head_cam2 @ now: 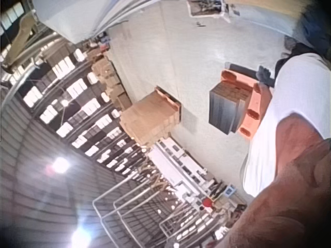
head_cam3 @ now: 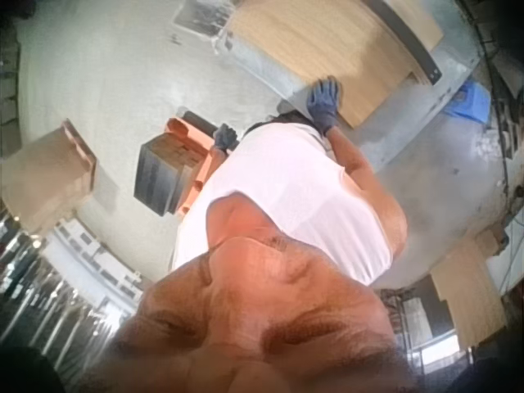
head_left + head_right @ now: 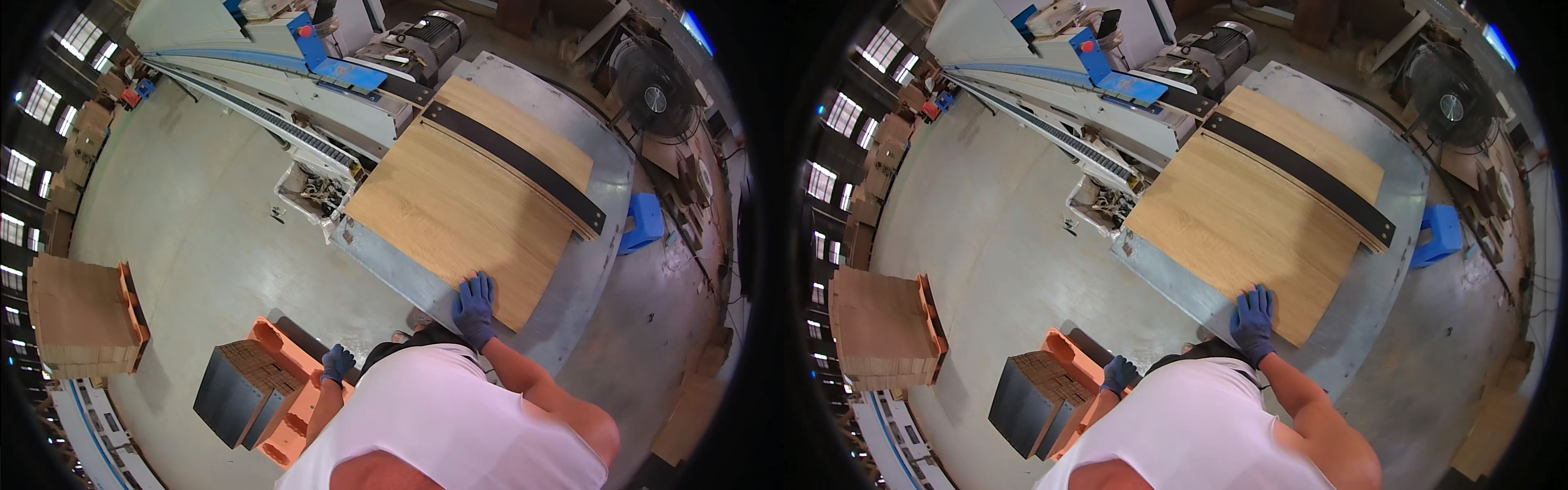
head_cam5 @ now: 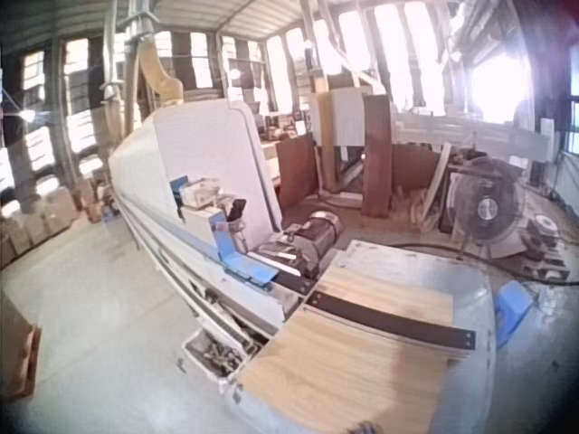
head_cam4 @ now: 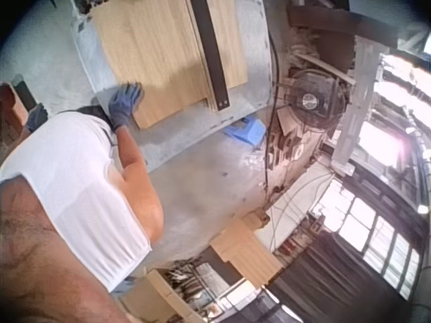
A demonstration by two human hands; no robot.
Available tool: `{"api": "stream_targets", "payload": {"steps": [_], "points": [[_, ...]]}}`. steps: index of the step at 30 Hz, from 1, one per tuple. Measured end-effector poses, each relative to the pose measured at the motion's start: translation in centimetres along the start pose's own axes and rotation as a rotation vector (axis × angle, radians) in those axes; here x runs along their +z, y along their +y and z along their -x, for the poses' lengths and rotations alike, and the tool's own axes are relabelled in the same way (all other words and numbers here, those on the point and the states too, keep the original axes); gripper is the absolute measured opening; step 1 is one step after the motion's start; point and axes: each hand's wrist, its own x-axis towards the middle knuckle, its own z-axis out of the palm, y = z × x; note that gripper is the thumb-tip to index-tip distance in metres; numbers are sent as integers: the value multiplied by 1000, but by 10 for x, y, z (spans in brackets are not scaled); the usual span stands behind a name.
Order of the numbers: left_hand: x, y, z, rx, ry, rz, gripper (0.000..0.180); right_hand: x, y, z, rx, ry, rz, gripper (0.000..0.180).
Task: The person positions metal strips along a guide on a machine workbench, retrieves the strips, and stacks them onto a pallet.
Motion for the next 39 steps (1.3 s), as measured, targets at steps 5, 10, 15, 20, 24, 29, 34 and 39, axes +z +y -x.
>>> {"api": "stream_targets", "payload": {"steps": [5,10,15,20,24,29,34,39], "points": [[31,39,4,43,-18,-106,14,5,7,3,16,14,-26,38],[60,60,17,396,133,-1503,15,6,7,2,3,-35,-56,38],[81,70,9,92,96,-498,19,9,12,7,-1,-5,-67,42],[83,73,-5,-230,293,271,21,9,14,5,-5,-1,-51,43],[92,76,-12,-304,340,224,23,8,15,8,21,-3,-41,43],[59,55,-18,-53,157,-187,29,13,9,3,3,-10,-64,44],[110,95,-22,-235,592,173,29,11,13,9,28,8,-33,44],[89,98,-18,-226,537,185,22,5,8,5,16,-15,-29,43]]}}
